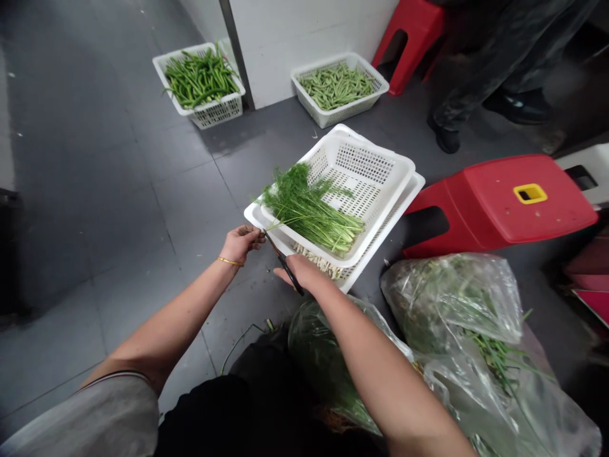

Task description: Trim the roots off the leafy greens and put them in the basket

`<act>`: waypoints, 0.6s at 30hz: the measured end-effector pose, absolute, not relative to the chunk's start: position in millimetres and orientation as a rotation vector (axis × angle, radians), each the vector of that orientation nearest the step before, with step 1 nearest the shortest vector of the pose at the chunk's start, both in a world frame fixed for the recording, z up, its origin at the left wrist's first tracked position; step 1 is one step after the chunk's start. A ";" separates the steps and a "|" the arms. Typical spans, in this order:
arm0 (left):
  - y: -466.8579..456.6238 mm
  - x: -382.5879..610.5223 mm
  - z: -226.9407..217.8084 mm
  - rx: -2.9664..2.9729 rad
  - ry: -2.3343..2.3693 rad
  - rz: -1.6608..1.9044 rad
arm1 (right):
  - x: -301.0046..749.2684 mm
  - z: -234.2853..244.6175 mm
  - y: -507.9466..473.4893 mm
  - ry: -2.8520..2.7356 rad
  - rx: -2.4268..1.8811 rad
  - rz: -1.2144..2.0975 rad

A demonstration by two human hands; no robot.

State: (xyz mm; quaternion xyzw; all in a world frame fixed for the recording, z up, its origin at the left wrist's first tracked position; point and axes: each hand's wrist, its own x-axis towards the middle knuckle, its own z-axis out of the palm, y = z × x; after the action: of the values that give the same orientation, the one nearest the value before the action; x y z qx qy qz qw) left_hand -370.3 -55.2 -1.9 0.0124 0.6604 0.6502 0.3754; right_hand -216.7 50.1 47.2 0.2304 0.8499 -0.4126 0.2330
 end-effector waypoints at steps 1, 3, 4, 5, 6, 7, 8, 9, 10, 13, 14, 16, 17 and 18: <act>-55.0 -369.7 -1.1 0.042 1.689 1.665 | -217.6 47.2 50.0 2.355 0.633 -1.112; -55.3 -369.6 1.5 0.070 1.686 1.664 | -219.3 47.0 49.0 2.387 0.634 -1.082; -56.9 -370.4 2.8 0.077 1.681 1.671 | -219.4 47.4 48.2 2.399 0.637 -1.071; -60.2 -371.8 4.0 0.091 1.683 1.664 | -218.5 48.2 47.2 2.405 0.640 -1.063; -65.9 -373.7 4.8 0.129 1.699 1.612 | -216.0 49.7 46.2 2.405 0.641 -1.056; -74.4 -375.7 5.1 0.210 1.730 1.488 | -211.7 51.8 45.2 2.401 0.640 -1.051; -85.8 -377.2 4.9 0.311 1.761 1.324 | -205.3 54.5 44.1 2.394 0.632 -1.050; -99.6 -377.5 4.2 0.453 1.782 1.073 | -196.8 57.6 42.9 2.385 0.619 -1.051; -115.0 -375.8 3.5 0.610 1.774 0.795 | -186.3 60.9 41.5 2.379 0.603 -1.055; -155.9 -356.9 6.5 0.707 1.674 0.553 | -146.6 70.7 35.3 2.390 0.579 -1.060; -162.7 -347.7 10.8 0.746 1.621 0.492 | -132.4 73.7 32.6 2.383 0.589 -1.072; -158.9 -332.5 25.2 0.954 1.503 0.327 | -104.4 79.7 26.6 2.317 0.659 -1.142; -147.7 -329.5 34.0 1.102 1.511 0.278 | -91.1 82.8 23.4 2.272 0.709 -1.189; -131.1 -330.8 42.9 1.182 1.572 0.282 | -78.5 86.3 20.3 2.238 0.761 -1.234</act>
State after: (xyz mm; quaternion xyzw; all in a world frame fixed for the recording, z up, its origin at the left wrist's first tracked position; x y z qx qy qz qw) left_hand -330.8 -131.1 42.9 0.4984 0.6631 0.1191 0.5457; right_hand -78.5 20.3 86.3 0.2774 0.8156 -0.4498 0.2355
